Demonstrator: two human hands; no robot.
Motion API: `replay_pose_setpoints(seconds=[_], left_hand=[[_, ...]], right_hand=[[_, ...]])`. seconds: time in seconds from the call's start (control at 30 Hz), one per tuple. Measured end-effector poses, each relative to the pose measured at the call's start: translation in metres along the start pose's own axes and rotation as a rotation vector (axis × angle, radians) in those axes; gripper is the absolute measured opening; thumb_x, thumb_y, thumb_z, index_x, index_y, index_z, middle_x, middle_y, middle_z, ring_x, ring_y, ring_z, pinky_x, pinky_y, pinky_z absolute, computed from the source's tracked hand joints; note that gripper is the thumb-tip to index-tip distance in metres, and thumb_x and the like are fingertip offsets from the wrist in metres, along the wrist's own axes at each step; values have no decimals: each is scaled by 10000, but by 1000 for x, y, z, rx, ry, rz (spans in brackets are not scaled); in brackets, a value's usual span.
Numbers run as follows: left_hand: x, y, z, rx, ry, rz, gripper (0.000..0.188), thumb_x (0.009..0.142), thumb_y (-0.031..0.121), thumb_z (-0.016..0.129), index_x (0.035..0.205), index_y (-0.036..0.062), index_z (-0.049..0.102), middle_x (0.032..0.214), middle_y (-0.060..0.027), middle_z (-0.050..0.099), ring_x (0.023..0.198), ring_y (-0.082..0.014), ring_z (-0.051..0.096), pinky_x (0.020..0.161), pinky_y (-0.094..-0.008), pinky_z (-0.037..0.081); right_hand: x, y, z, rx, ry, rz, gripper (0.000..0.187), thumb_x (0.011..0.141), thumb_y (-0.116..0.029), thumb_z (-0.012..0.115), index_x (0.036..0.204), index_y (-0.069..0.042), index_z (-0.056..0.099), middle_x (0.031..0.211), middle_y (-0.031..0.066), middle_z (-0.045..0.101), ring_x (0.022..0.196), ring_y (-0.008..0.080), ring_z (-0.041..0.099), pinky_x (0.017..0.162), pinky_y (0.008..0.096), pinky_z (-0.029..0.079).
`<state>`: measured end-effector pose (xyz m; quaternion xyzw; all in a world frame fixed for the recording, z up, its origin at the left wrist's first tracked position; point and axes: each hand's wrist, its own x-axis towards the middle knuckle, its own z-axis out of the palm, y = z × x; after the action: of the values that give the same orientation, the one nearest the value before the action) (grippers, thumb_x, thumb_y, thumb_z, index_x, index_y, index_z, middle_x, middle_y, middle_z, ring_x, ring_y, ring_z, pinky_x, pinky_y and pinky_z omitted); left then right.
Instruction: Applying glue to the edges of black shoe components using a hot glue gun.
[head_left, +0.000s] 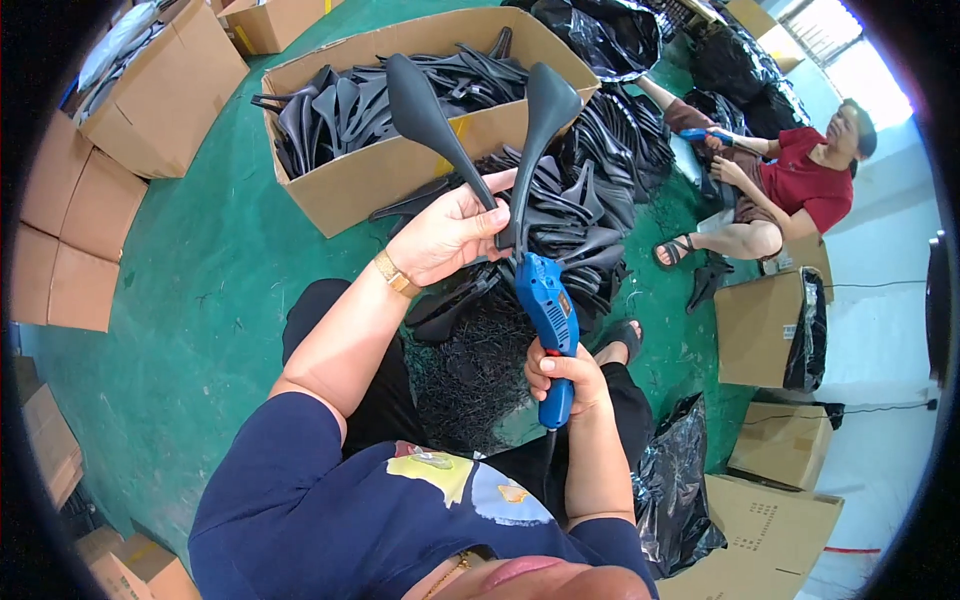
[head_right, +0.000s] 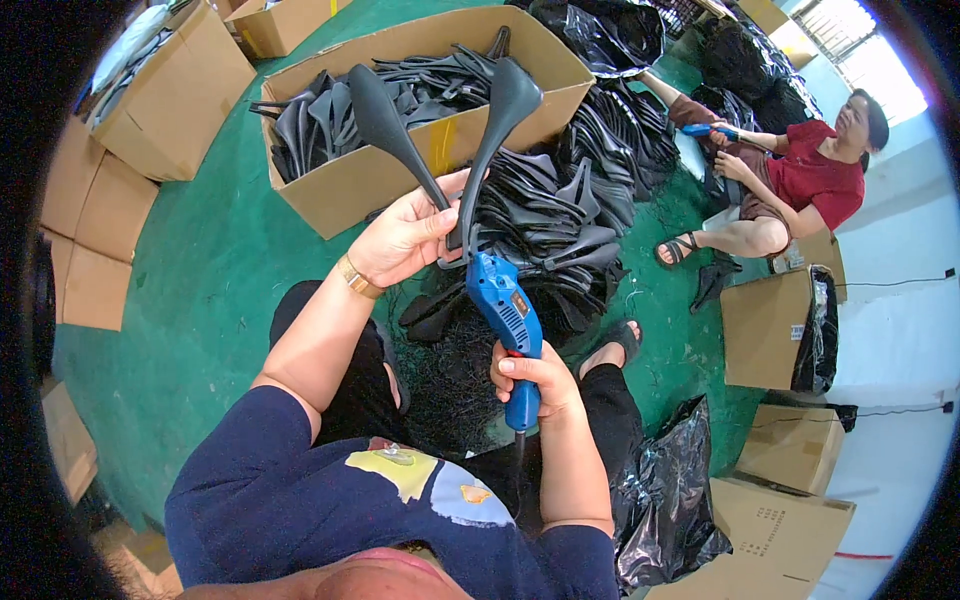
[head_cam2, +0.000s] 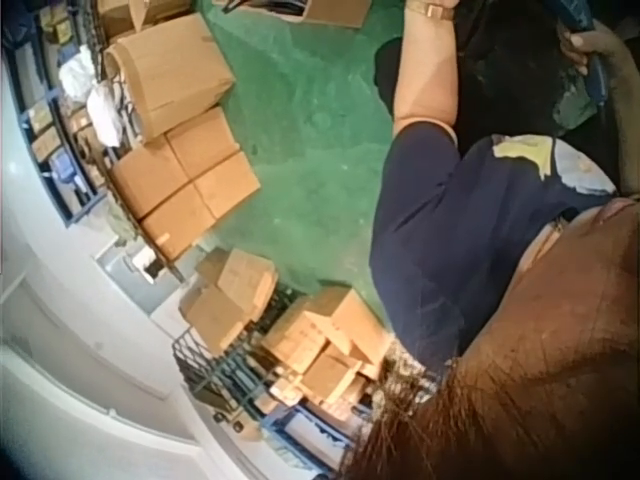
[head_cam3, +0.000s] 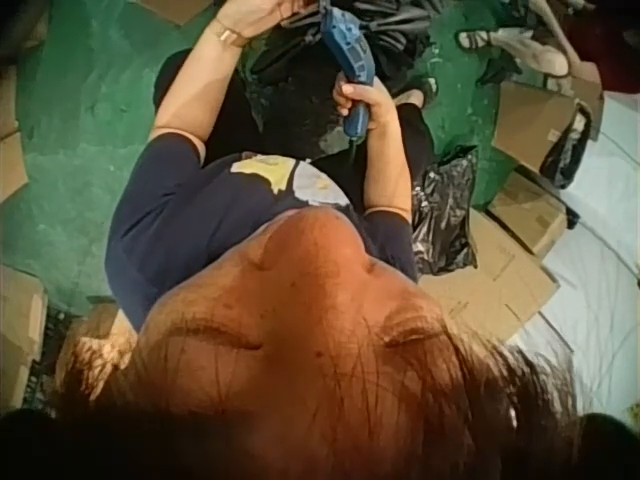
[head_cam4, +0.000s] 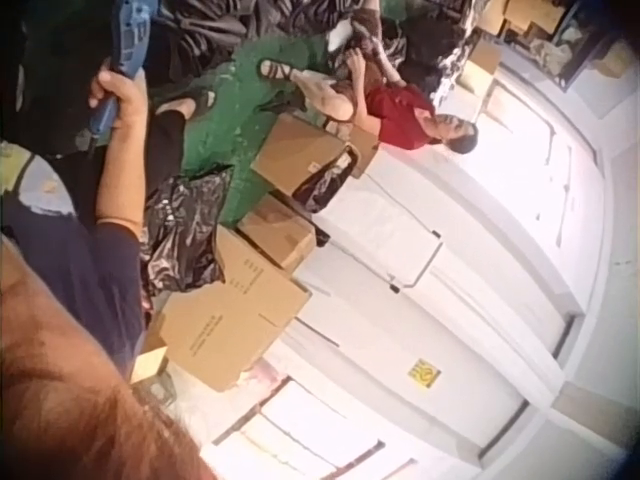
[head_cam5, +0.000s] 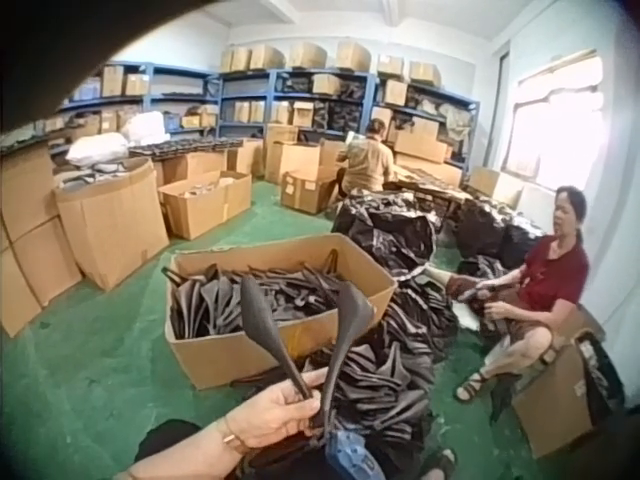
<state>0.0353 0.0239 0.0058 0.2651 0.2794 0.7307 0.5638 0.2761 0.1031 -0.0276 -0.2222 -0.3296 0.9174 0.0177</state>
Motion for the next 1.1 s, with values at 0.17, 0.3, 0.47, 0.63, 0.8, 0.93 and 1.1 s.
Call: replay_pose_setpoints(seconds=[0.17, 0.3, 0.47, 0.63, 0.8, 0.93, 1.1], left_hand=[[-7, -5, -1, 53, -87, -50, 591, 897, 158, 574, 1413, 95, 294, 907, 11, 561, 765, -75, 576, 658, -231, 511], [-10, -13, 4, 59, -111, -116, 605, 896, 160, 576, 1420, 98, 281, 901, 3, 567, 756, -75, 572, 650, -229, 499], [-16, -20, 13, 15, -117, -182, 597, 903, 141, 564, 1428, 127, 279, 837, 20, 533, 763, -89, 555, 706, -276, 485], [-18, -25, 14, -21, -78, -199, 604, 892, 151, 577, 1419, 103, 287, 865, 12, 566, 719, -92, 573, 654, -251, 495], [-18, -29, 9, -43, -66, -214, 585, 901, 144, 564, 1417, 110, 290, 850, 17, 558, 724, -98, 584, 657, -256, 502], [-16, -31, 3, -9, -6, -216, 555, 910, 121, 546, 1410, 124, 303, 889, 9, 588, 751, -110, 598, 652, -258, 504], [-15, -33, -12, 78, 284, -204, 512, 909, 139, 547, 1379, 163, 348, 947, -41, 628, 751, -146, 604, 632, -250, 490]], right_hand=[[1, 0, 3, -48, 37, 2, 237, 672, -142, 693, 772, -35, 505, 627, 31, 436, 540, 132, 452, 464, 269, 419], [4, -1, 4, -4, 43, -49, 222, 686, -144, 687, 751, -53, 495, 620, 10, 415, 543, 124, 446, 467, 260, 418], [12, -1, -1, 59, 75, -162, 236, 706, -126, 691, 840, -29, 521, 649, 31, 478, 560, 133, 496, 496, 272, 442], [25, -8, -4, 55, 153, -281, 254, 719, -141, 690, 870, -27, 522, 658, 31, 493, 569, 133, 501, 521, 271, 449], [23, -22, -21, 203, 181, -432, 223, 775, -159, 658, 916, -53, 521, 696, -4, 462, 624, 115, 476, 565, 267, 454], [4, -37, -32, 345, 184, -538, 211, 812, -151, 628, 980, -63, 533, 726, -12, 464, 650, 112, 466, 584, 263, 455], [-22, -50, -48, 487, 144, -680, 195, 839, -141, 612, 996, -44, 551, 785, 21, 532, 682, 129, 527, 607, 271, 503]])
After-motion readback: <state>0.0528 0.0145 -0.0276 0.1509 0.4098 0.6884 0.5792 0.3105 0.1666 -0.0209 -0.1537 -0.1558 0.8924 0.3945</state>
